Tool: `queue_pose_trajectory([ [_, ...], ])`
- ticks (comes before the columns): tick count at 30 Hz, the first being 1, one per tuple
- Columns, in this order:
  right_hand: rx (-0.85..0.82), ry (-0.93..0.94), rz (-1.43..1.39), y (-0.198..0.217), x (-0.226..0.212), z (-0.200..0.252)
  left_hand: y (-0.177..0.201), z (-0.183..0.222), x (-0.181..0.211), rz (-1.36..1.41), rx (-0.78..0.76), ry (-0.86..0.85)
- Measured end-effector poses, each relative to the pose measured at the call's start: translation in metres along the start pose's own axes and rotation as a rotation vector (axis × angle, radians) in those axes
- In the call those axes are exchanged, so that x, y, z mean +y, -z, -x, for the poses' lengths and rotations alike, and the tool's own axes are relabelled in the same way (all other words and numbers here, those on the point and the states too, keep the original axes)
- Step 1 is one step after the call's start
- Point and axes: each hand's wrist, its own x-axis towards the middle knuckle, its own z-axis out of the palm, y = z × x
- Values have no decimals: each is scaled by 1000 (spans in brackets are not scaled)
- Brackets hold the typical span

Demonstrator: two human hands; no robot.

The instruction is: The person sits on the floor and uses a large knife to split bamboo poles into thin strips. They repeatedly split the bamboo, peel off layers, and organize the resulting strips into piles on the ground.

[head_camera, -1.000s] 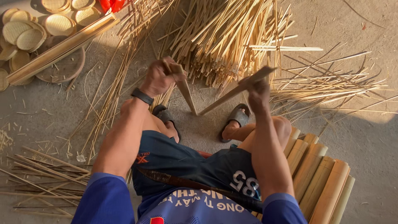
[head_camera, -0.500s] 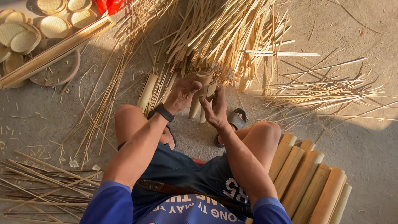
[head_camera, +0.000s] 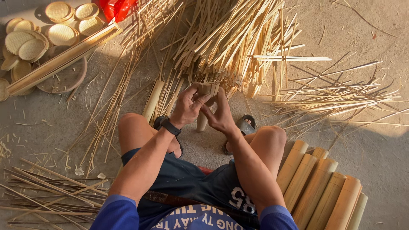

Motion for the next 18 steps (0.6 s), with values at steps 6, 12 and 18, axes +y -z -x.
queue_pose_trajectory([
  [6,34,-48,-232,55,-43,-29,17,-17,11,-157,-208,-135],
  [12,48,-240,-193,56,-50,-38,23,-38,11,-165,-300,-117],
  [18,129,-238,-232,57,-22,-29,35,-41,-3,-201,-280,-155],
])
